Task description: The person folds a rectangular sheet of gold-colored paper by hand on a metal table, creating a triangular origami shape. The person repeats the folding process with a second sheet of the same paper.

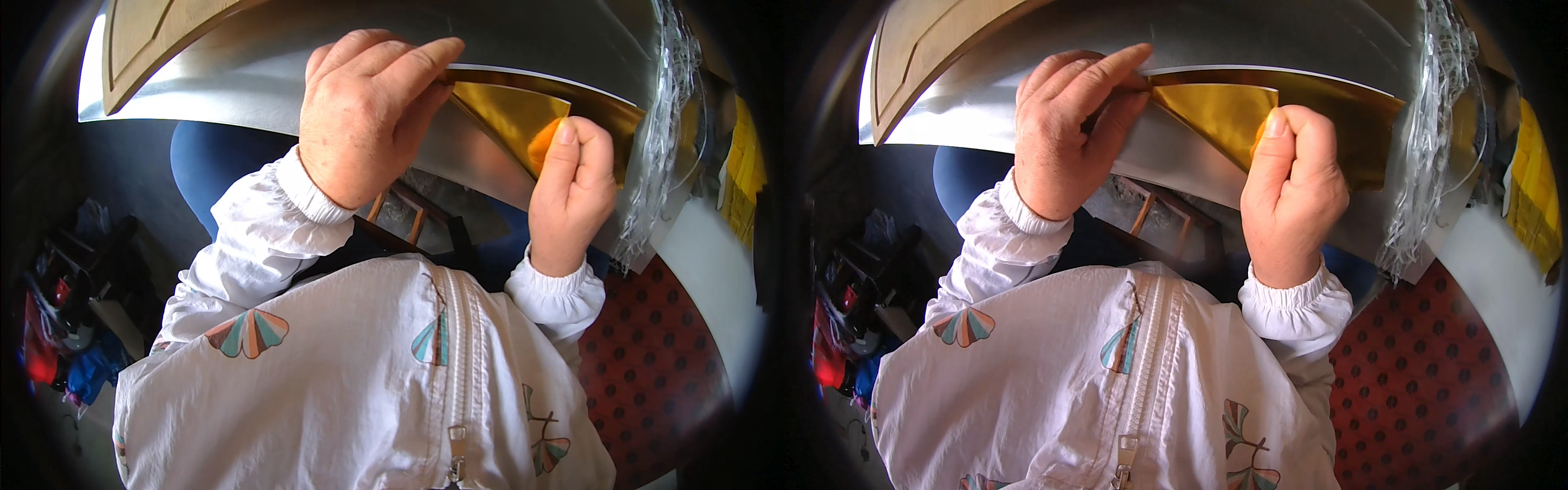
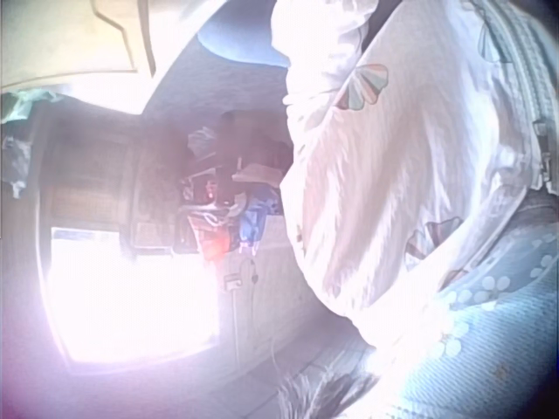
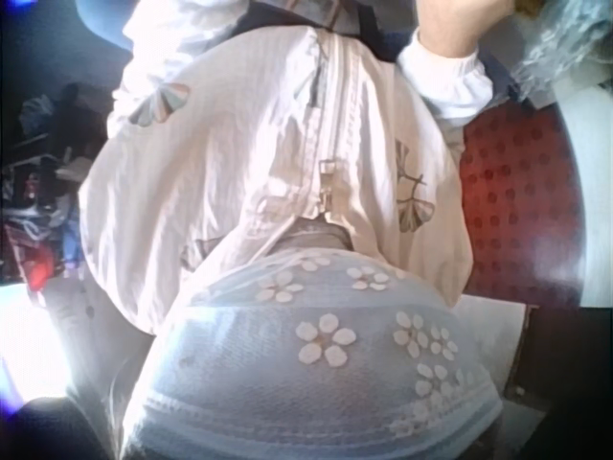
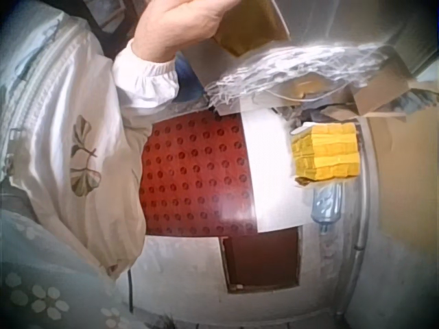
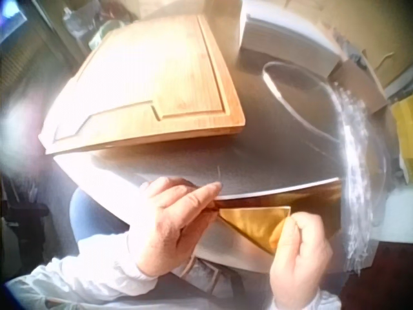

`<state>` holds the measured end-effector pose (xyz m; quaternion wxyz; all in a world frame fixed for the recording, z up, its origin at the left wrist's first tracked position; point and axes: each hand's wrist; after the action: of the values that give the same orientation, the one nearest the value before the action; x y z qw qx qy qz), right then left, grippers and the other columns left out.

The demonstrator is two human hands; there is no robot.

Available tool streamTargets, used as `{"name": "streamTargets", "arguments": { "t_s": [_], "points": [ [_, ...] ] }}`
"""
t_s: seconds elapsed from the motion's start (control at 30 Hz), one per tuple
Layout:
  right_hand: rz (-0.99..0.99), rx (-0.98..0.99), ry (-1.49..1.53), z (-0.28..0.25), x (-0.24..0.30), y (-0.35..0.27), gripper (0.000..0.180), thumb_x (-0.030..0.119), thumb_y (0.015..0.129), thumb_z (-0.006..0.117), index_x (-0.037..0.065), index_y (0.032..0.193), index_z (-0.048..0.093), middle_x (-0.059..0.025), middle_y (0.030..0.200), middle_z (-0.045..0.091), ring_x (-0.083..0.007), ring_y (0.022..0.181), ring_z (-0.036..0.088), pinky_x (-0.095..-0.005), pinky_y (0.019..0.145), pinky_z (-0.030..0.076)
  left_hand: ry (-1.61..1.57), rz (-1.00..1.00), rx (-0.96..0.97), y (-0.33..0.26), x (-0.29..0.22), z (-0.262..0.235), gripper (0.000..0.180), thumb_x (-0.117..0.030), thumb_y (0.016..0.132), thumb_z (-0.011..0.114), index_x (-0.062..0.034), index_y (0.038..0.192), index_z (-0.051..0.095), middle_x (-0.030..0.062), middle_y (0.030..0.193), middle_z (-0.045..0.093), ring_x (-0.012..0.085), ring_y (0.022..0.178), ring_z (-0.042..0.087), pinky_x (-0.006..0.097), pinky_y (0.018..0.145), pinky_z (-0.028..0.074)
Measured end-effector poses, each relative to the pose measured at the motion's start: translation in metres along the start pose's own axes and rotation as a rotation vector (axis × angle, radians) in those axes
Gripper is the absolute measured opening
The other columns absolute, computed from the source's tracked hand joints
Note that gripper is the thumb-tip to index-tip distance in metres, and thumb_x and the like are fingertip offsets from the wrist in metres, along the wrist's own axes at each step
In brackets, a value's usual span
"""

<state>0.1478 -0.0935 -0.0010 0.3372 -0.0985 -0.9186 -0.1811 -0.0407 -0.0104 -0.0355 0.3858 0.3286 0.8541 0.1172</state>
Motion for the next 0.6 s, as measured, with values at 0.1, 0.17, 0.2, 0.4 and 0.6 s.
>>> {"name": "streamTargets", "arguments": {
  "t_s": [0.1,0.17,0.2,0.4,0.6],
  "points": [
    [0.025,0.018,-0.086,0.003,0.000,0.005,0.007,0.009,0.097,0.054,0.003,0.095,0.057,-0.0105,0.072,0.063,-0.0238,0.058,0.062,-0.0327,0.055,0.048,-0.012,-0.014,-0.013,0.004,0.003,0.002,0.038,-0.002,0.078,0.073,-0.0063,0.115,0.068,0.0038,0.086,0.070,0.0234,0.083,0.063,0.035,0.076,0.050],
    [0.038,0.014,-0.112,0.005,0.001,0.007,0.007,0.009,0.097,0.053,0.003,0.095,0.057,-0.0117,0.072,0.063,-0.0267,0.059,0.062,-0.0345,0.055,0.048,-0.027,-0.037,-0.002,0.006,0.004,0.003,0.038,-0.002,0.078,0.073,-0.0066,0.115,0.068,0.0037,0.086,0.070,0.0234,0.083,0.062,0.035,0.077,0.049],
    [0.059,0.013,-0.121,0.005,0.001,0.008,0.007,0.009,0.097,0.053,0.003,0.095,0.056,-0.0125,0.073,0.063,-0.0285,0.060,0.062,-0.0356,0.055,0.049,-0.048,-0.049,-0.005,0.007,0.004,0.004,0.038,-0.003,0.078,0.073,-0.0068,0.115,0.068,0.0037,0.086,0.070,0.0234,0.082,0.062,0.035,0.077,0.049],
    [0.028,0.011,-0.302,0.013,-0.002,0.014,0.010,0.011,0.095,0.053,0.002,0.095,0.055,-0.0171,0.078,0.062,-0.0372,0.069,0.061,-0.0436,0.061,0.048,0.029,-0.061,-0.009,0.009,-0.001,0.007,0.037,-0.005,0.079,0.074,-0.0071,0.116,0.068,0.0041,0.084,0.069,0.0237,0.082,0.061,0.034,0.078,0.048],
    [-0.030,0.066,-0.384,0.015,-0.009,0.018,0.011,0.012,0.095,0.052,0.001,0.096,0.055,-0.0187,0.082,0.061,-0.0392,0.075,0.060,-0.0462,0.065,0.048,0.221,0.081,-0.024,0.002,-0.007,0.003,0.032,-0.011,0.079,0.076,-0.0091,0.110,0.071,0.0042,0.095,0.071,0.0242,0.095,0.065,0.035,0.080,0.048]
  ]
}}
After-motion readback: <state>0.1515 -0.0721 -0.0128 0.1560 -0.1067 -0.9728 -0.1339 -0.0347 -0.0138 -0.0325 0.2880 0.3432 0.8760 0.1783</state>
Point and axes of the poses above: each hand's wrist, its own y-axis towards the middle knuckle, its own z-axis out of the palm, x = y × z
